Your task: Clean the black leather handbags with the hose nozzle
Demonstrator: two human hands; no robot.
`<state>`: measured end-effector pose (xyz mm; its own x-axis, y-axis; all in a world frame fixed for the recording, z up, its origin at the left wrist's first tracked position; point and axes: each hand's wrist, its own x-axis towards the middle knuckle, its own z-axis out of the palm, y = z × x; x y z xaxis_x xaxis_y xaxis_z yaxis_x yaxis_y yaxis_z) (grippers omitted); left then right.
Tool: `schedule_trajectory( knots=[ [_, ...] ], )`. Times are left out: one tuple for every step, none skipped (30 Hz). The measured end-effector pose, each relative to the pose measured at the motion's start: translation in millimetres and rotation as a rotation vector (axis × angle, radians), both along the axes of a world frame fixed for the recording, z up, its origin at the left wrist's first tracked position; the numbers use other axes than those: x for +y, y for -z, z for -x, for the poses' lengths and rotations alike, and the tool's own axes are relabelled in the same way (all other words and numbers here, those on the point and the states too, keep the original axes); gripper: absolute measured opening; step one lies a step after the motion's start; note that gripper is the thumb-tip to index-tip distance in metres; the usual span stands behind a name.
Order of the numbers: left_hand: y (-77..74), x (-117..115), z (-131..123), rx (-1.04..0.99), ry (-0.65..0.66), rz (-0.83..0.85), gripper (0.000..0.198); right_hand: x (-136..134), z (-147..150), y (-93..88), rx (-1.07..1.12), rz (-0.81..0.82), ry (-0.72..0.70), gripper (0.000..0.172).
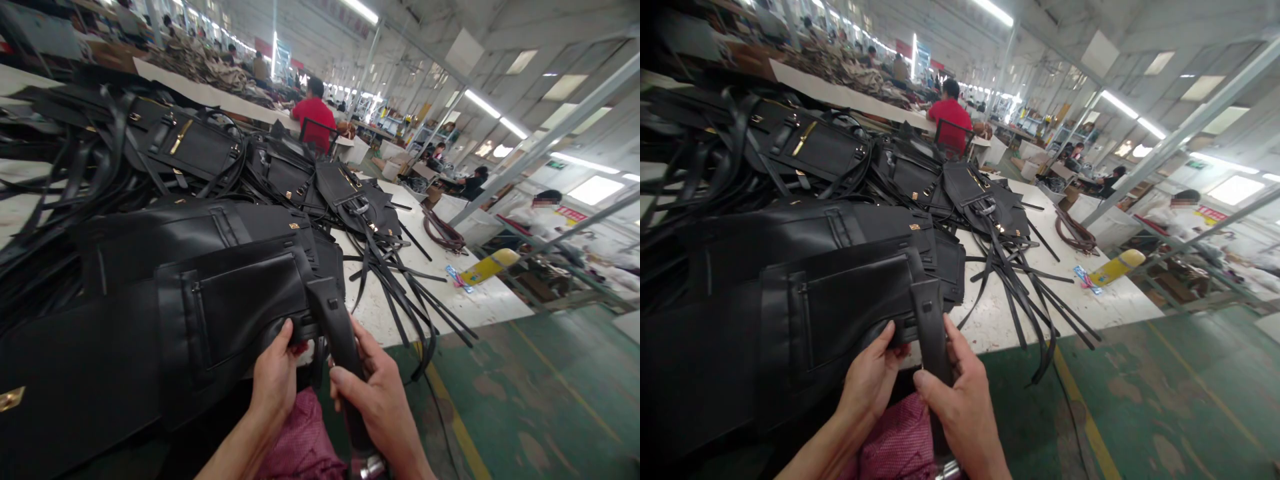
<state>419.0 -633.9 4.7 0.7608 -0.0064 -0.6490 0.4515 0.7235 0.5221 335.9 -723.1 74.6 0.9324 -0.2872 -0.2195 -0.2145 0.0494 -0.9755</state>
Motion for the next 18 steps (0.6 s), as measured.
schedule_trajectory(
  knots=[
    [-1.0, -0.8, 1.0, -0.004, 0.008, 0.028, 0.006, -2.0, 0.0, -1.3, -0.009, 0.011, 0.009, 0.063],
    [-2.3, -1.4, 1.7, -0.008, 0.018, 0.054, 0.005, -4.1, 0.8, -2.8, -0.009, 0.015, 0.014, 0.062],
    [-3.7, -2.1, 1.9, -0.005, 0.027, 0.076, 0.004, -6.2, 2.2, -4.5, 0.001, 0.014, 0.014, 0.062],
    [-5.2, -2.9, 1.9, 0.009, 0.033, 0.092, 0.004, -8.1, 3.9, -6.0, 0.018, 0.011, 0.016, 0.062],
    [-6.6, -3.9, 1.6, 0.033, 0.038, 0.109, 0.004, -9.5, 5.8, -7.1, 0.036, 0.008, 0.019, 0.062],
    [-7.8, -5.2, 1.4, 0.064, 0.044, 0.126, 0.005, -10.5, 7.6, -7.7, 0.049, 0.008, 0.024, 0.062],
    [-8.7, -6.8, 1.2, 0.093, 0.046, 0.14, 0.006, -11.0, 9.2, -7.7, 0.057, 0.01, 0.031, 0.063],
    [-9.0, -8.5, 1.2, 0.114, 0.045, 0.152, 0.007, -11.1, 10.7, -7.0, 0.059, 0.011, 0.04, 0.063],
    [-8.8, -10.4, 1.3, 0.123, 0.04, 0.161, 0.009, -11.0, 11.8, -5.7, 0.063, 0.01, 0.047, 0.064],
    [-8.2, -12.2, 1.6, 0.124, 0.033, 0.166, 0.011, -10.6, 12.7, -4.1, 0.068, 0.007, 0.054, 0.065],
    [-7.2, -14.0, 1.9, 0.12, 0.026, 0.168, 0.013, -10.2, 13.4, -2.3, 0.073, 0.005, 0.062, 0.066],
    [-6.0, -15.7, 2.2, 0.117, 0.02, 0.167, 0.015, -9.9, 14.0, -0.4, 0.078, 0.004, 0.07, 0.066],
    [-4.7, -17.2, 2.5, 0.113, 0.013, 0.164, 0.016, -9.7, 14.6, 1.2, 0.079, 0.004, 0.079, 0.067],
    [-3.4, -18.6, 2.8, 0.108, 0.008, 0.159, 0.017, -9.7, 15.2, 2.6, 0.079, 0.006, 0.085, 0.067],
    [-2.2, -19.9, 3.1, 0.098, -0.001, 0.15, 0.017, -9.9, 15.9, 3.6, 0.077, 0.008, 0.09, 0.066],
    [-1.1, -20.9, 3.5, 0.079, -0.011, 0.136, 0.017, -10.4, 16.8, 4.3, 0.075, 0.007, 0.091, 0.066],
    [0.0, -21.7, 4.0, 0.054, -0.022, 0.119, 0.016, -11.0, 17.8, 4.7, 0.074, 0.005, 0.09, 0.066],
    [0.9, -22.2, 4.6, 0.028, -0.032, 0.1, 0.016, -11.9, 18.9, 4.9, 0.075, 0.002, 0.085, 0.066]
  ],
)
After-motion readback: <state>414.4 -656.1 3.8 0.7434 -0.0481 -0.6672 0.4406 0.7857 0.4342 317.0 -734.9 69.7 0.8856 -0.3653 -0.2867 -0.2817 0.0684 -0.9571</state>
